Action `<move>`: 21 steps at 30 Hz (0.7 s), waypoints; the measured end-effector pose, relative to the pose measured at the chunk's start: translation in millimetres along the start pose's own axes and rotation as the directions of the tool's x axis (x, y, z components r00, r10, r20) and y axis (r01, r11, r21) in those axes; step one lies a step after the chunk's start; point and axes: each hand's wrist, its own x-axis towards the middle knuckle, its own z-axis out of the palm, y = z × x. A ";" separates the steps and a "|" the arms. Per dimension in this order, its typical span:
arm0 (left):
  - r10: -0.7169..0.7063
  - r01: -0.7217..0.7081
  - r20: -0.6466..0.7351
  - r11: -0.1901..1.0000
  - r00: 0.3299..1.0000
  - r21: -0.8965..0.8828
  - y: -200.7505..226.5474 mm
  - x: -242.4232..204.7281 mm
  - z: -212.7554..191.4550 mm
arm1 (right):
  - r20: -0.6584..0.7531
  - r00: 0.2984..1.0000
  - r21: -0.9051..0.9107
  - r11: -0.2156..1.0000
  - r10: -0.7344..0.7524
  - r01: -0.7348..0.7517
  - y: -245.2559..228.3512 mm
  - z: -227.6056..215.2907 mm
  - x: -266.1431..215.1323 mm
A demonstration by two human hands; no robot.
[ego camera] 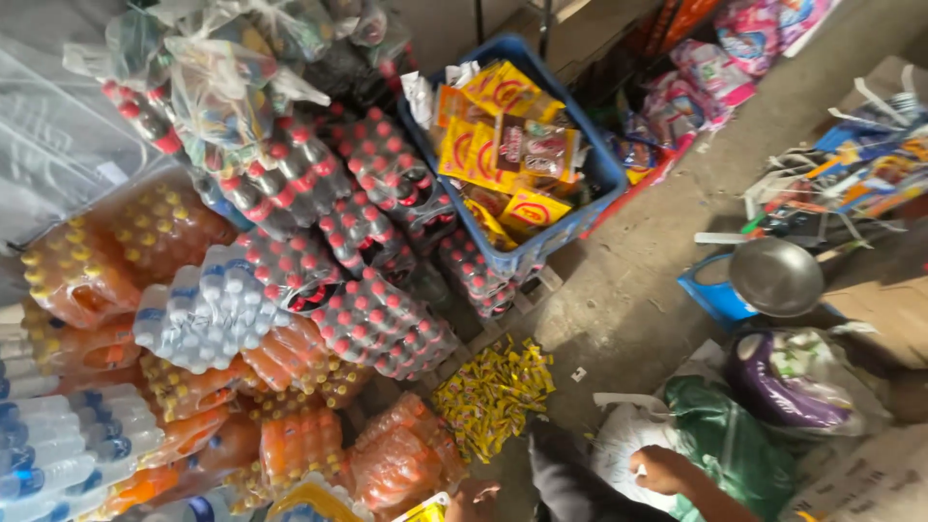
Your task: Organizing and stocking various food packets and sachets on store shelves.
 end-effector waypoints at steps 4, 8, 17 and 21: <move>0.004 -0.002 -0.095 1.000 0.996 0.019 50.1 -3.1 25.7 | 0.012 0.995 0.202 0.974 0.104 -0.104 -31.2 -31.7 -65.0; -0.149 0.145 0.134 0.989 0.980 0.038 90.0 5.3 45.1 | -0.058 0.984 0.298 0.944 0.167 -0.143 13.6 -36.8 -70.6; -0.067 -0.021 0.260 0.948 0.963 0.318 203.3 148.4 62.1 | -0.301 0.946 0.241 0.969 0.122 -0.048 180.9 -80.3 1.9; -0.359 0.302 0.232 0.920 0.904 0.249 195.4 256.7 104.5 | -0.426 0.905 0.240 0.964 0.001 0.112 278.7 -121.6 30.7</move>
